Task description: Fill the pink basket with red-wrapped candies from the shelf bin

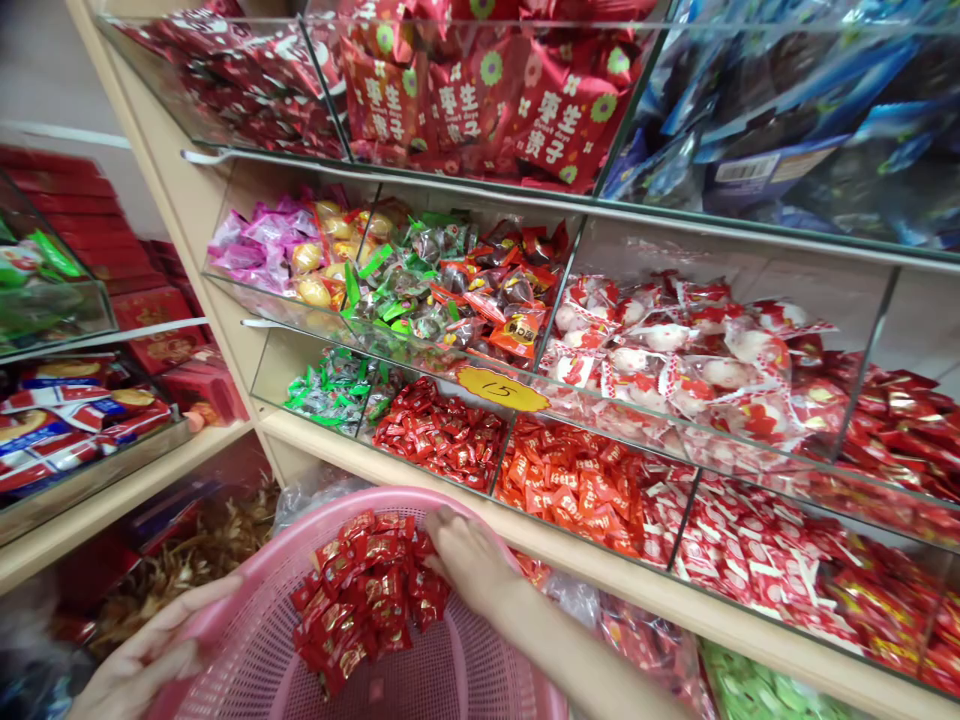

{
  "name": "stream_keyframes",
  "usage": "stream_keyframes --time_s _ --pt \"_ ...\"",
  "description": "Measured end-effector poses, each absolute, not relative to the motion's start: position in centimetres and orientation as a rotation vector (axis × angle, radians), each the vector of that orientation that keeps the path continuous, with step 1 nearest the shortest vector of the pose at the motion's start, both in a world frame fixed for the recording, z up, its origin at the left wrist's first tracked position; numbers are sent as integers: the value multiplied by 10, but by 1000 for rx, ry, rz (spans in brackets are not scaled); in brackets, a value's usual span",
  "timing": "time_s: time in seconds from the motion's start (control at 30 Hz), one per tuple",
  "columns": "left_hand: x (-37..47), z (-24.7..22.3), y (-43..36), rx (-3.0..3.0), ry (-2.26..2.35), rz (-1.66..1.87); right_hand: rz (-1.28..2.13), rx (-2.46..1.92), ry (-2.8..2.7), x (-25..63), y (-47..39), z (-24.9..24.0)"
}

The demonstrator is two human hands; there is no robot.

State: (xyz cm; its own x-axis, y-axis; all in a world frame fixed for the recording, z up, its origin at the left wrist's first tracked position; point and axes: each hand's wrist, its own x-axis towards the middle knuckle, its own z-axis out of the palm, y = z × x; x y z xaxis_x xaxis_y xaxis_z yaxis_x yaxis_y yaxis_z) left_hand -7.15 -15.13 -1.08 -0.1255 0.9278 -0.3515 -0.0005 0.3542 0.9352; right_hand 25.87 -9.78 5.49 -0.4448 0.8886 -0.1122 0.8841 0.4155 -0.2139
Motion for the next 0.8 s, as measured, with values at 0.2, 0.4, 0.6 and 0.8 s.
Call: stream_keyframes --time_s 0.2,0.4,0.6,0.8 --pt "-80 -20 -151 972 1406 956 -112 -1656 -2817 246 -82 51" --pt "-82 -20 -152 993 1428 1010 -239 -1600 -2804 240 -80 34" --pt "-78 -19 -151 955 1419 1031 -280 -1549 -2807 250 -83 34" --pt "-76 -19 -153 910 1398 1036 -311 -1624 -2774 249 -86 31"
